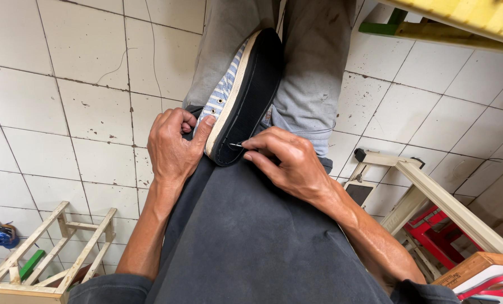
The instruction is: The person is sewing the sole of a blue and white striped slip-on shoe using a needle and thread. The shoe is held between the person's legs while they work on the stitching.
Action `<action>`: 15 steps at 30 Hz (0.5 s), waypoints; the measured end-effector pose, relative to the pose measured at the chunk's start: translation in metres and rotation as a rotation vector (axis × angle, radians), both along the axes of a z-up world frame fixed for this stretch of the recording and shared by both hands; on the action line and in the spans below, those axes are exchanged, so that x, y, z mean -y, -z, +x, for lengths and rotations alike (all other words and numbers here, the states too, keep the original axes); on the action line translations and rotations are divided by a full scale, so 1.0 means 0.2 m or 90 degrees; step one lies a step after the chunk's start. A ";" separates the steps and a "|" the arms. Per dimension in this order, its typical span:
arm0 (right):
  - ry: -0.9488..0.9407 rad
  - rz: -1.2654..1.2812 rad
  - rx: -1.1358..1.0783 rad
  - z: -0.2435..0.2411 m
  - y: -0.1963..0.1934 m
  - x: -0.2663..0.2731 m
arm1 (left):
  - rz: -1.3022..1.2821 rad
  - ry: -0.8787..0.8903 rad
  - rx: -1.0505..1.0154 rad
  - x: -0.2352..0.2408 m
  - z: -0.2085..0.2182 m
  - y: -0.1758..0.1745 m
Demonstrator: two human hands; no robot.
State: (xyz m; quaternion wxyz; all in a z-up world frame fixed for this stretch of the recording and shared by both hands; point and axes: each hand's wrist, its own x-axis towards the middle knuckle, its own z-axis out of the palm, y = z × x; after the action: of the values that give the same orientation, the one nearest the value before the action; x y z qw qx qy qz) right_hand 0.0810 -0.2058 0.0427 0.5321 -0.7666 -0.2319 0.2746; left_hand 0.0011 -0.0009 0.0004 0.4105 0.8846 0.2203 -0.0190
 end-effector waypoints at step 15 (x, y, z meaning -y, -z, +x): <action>0.765 0.181 -0.162 0.26 0.36 0.59 | 0.053 0.013 -0.071 0.00 -0.01 0.04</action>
State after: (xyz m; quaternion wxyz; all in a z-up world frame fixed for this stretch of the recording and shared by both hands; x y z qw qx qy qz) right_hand 0.1330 -0.3245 -0.0292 0.7137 -0.6461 0.2698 -0.0165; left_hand -0.0004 -0.0011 -0.0077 0.3602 0.9007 0.2347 -0.0631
